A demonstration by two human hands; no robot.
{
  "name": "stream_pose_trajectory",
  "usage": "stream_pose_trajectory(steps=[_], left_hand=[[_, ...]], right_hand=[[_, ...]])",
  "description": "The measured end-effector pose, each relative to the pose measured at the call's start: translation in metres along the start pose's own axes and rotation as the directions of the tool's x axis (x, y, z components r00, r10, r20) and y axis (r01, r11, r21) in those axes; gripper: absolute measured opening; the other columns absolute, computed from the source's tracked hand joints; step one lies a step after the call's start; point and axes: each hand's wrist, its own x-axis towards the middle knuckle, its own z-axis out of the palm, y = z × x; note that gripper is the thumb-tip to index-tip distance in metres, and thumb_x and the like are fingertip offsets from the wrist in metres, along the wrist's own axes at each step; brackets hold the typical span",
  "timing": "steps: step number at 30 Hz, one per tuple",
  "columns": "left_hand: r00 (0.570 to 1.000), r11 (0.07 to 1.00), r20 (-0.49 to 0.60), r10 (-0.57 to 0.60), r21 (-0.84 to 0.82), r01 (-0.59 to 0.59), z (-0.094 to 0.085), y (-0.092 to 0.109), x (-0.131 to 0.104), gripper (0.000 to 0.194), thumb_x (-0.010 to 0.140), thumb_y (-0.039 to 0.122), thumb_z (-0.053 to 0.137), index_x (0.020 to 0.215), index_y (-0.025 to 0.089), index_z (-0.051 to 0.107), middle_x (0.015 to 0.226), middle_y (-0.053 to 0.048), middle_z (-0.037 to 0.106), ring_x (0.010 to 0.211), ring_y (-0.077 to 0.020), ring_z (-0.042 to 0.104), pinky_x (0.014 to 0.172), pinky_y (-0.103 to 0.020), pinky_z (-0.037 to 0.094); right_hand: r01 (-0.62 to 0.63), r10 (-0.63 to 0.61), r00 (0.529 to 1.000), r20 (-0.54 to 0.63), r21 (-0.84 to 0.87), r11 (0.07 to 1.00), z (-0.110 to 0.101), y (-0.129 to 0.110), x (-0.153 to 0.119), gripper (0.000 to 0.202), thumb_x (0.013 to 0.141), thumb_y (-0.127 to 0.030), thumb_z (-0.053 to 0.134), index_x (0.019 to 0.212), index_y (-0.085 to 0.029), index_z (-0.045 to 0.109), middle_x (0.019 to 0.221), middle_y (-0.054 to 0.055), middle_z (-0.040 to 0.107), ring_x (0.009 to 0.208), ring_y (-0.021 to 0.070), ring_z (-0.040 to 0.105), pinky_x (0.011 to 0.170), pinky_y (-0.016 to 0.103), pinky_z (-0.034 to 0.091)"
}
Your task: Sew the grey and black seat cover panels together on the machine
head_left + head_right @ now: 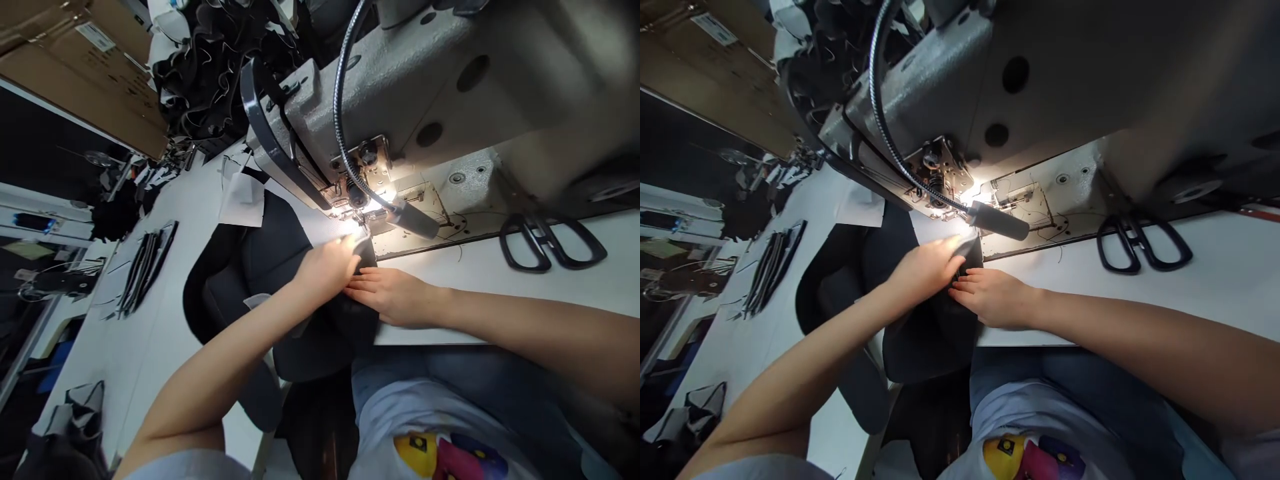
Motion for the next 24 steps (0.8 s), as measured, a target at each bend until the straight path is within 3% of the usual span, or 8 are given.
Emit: stream_pose_trajectory(steps=[4, 7, 20, 24], left_hand=[[0.999, 1.0, 0.025, 0.023, -0.015, -0.022, 0.024, 0.018, 0.009, 0.051, 0.093, 0.016, 0.041, 0.144, 0.019, 0.041, 0.099, -0.01, 0.071, 0.088, -0.0272, 0.07, 0.071, -0.034, 0.054], [0.998, 0.999, 0.052, 0.018, -0.042, -0.016, 0.03, 0.022, 0.013, 0.059, 0.092, 0.014, 0.041, 0.15, 0.02, 0.033, 0.094, -0.009, 0.072, 0.087, -0.0276, 0.071, 0.071, -0.035, 0.054], [1.0, 0.995, -0.027, -0.003, -0.099, 0.0, 0.027, 0.014, 0.037, 0.051, 0.096, 0.016, 0.039, 0.146, 0.024, 0.04, 0.103, -0.009, 0.071, 0.09, -0.0259, 0.069, 0.073, -0.034, 0.052], [0.997, 0.986, -0.081, 0.012, -0.162, -0.025, 0.028, 0.012, 0.031, 0.046, 0.094, 0.015, 0.041, 0.138, 0.024, 0.05, 0.106, -0.008, 0.069, 0.096, -0.023, 0.066, 0.081, -0.032, 0.05]], right_hand=[[0.02, -0.029, 0.999, -0.045, -0.196, 0.98, 0.006, -0.005, -0.003, 0.03, 0.092, -0.005, 0.042, 0.111, -0.005, 0.066, 0.109, 0.015, 0.071, 0.106, 0.0223, 0.065, 0.105, 0.037, 0.047], [0.003, -0.013, 0.999, -0.037, -0.26, 0.966, 0.006, -0.007, -0.005, 0.026, 0.093, -0.005, 0.044, 0.103, -0.008, 0.067, 0.103, 0.014, 0.071, 0.102, 0.0222, 0.066, 0.101, 0.036, 0.05], [-0.079, 0.073, 0.997, -0.036, -0.168, 0.983, -0.006, 0.012, -0.005, 0.042, 0.086, 0.0, 0.04, 0.121, -0.003, 0.061, 0.121, 0.017, 0.065, 0.119, 0.0252, 0.057, 0.109, 0.044, 0.045], [-0.08, 0.078, 0.997, -0.024, -0.176, 0.981, -0.006, 0.011, -0.006, 0.039, 0.087, -0.001, 0.04, 0.119, -0.003, 0.062, 0.121, 0.018, 0.065, 0.12, 0.0251, 0.057, 0.11, 0.044, 0.044]])
